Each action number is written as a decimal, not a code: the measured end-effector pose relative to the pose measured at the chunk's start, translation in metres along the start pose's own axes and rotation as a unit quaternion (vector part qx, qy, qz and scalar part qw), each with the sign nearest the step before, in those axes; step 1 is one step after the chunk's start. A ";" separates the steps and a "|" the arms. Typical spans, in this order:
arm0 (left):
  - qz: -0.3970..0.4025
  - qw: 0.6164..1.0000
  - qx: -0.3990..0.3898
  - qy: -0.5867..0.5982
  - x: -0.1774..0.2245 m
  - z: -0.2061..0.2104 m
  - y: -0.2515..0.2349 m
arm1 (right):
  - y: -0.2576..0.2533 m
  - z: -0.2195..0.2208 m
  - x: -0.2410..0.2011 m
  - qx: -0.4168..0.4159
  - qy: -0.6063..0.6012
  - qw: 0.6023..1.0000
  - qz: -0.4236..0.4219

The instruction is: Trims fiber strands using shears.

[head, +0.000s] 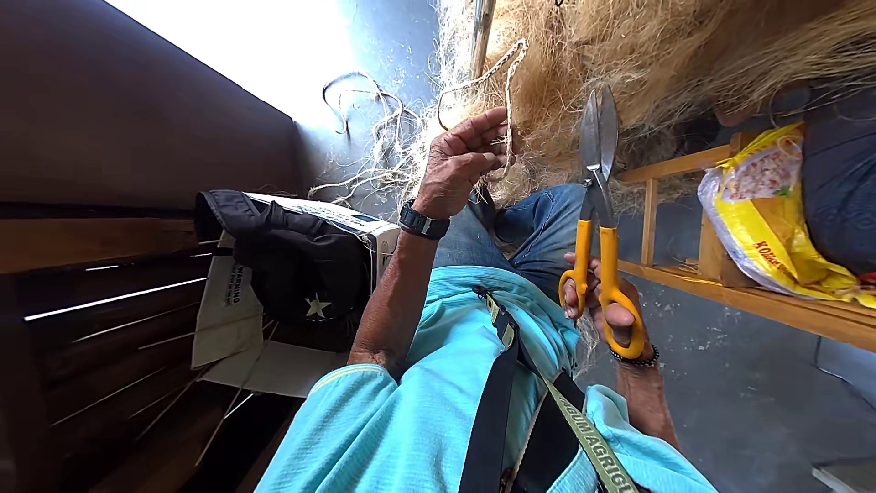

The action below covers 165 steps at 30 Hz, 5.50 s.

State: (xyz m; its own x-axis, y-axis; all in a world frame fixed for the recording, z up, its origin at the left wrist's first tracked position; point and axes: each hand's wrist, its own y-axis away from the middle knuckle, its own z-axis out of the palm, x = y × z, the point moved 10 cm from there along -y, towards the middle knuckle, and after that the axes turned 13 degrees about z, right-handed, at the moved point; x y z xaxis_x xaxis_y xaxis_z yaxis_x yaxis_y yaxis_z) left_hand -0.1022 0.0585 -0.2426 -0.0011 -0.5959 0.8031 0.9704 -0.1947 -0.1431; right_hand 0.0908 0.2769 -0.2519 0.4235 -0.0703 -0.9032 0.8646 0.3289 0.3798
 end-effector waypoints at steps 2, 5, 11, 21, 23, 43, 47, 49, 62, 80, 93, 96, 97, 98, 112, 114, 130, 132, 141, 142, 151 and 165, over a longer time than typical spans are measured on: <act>0.003 1.000 -0.001 0.016 -0.001 0.004 -0.001 | 0.001 0.001 -0.002 -0.018 -0.003 1.000 -0.002; -0.006 1.000 0.005 0.016 -0.008 0.009 -0.003 | 0.007 0.003 -0.001 -0.030 -0.001 1.000 0.008; 0.011 1.000 -0.003 -0.001 -0.015 0.012 -0.006 | 0.009 0.002 0.010 -0.011 -0.016 1.000 0.021; 0.012 0.928 0.044 -0.371 0.026 -0.026 0.011 | 0.002 -0.005 0.025 -0.006 -0.088 0.996 0.031; -0.005 0.917 0.083 -0.391 0.024 -0.055 0.018 | 0.000 -0.007 0.032 -0.004 -0.098 0.995 0.037; -0.115 0.855 0.127 -0.490 0.027 -0.124 0.053 | -0.012 -0.020 0.115 0.014 -0.207 0.971 0.122; 0.017 0.940 0.122 -0.319 0.066 -0.083 0.027 | -0.014 -0.021 0.118 0.016 -0.235 0.963 0.132; 0.119 0.974 0.101 -0.163 0.110 -0.071 0.015 | -0.015 -0.021 0.119 0.012 -0.236 0.962 0.137; -0.087 0.914 0.379 -0.114 -0.039 -0.145 0.025 | -0.016 -0.020 0.123 -0.004 -0.285 0.952 0.112; 0.031 0.841 0.417 -0.343 0.060 -0.115 0.001 | -0.016 -0.022 0.127 -0.010 -0.308 0.945 0.111; 0.064 0.957 0.282 0.015 0.064 -0.043 -0.019 | -0.005 -0.009 0.009 0.129 0.196 0.972 0.005; 0.045 0.955 0.283 0.079 0.062 -0.033 -0.013 | -0.005 -0.010 -0.007 0.172 0.264 0.948 -0.047; 0.041 0.953 0.286 0.091 0.061 -0.031 -0.011 | -0.004 -0.011 -0.011 0.181 0.277 0.942 -0.064; 0.037 0.952 0.285 0.103 0.059 -0.029 -0.009 | -0.003 -0.011 -0.015 0.189 0.290 0.935 -0.078; -0.004 0.981 0.167 0.100 0.027 0.005 -0.001 | 0.008 -0.005 -0.038 0.255 0.458 0.843 -0.123; -0.002 0.984 0.154 0.093 0.026 0.005 -0.001 | 0.009 -0.007 -0.037 0.260 0.456 0.842 -0.122; -0.073 0.977 0.120 0.159 0.008 0.024 -0.004 | 0.015 -0.021 -0.033 0.266 0.393 0.874 -0.104; -0.063 0.980 0.086 0.170 0.007 0.028 -0.007 | 0.016 -0.022 -0.030 0.252 0.365 0.891 -0.095; -0.005 0.974 -0.030 0.226 0.012 0.053 -0.018 | 0.024 -0.024 -0.025 0.231 0.314 0.915 -0.101; -0.001 0.972 -0.034 0.233 0.013 0.055 -0.019 | 0.025 -0.024 -0.025 0.230 0.314 0.915 -0.104; 0.040 0.948 -0.068 0.308 0.017 0.060 -0.021 | 0.026 -0.020 -0.025 0.211 0.303 0.924 -0.100; 0.019 0.962 0.030 0.271 0.005 0.046 -0.016 | 0.023 -0.021 -0.029 0.237 0.345 0.903 -0.103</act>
State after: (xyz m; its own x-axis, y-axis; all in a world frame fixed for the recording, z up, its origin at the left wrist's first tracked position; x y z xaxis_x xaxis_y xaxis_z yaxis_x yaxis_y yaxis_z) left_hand -0.1069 0.0946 -0.2094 -0.0765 -0.9236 0.3757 0.9843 -0.1301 -0.1195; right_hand 0.0926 0.3064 -0.2212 0.1129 0.5725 -0.8121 0.9935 -0.0748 0.0854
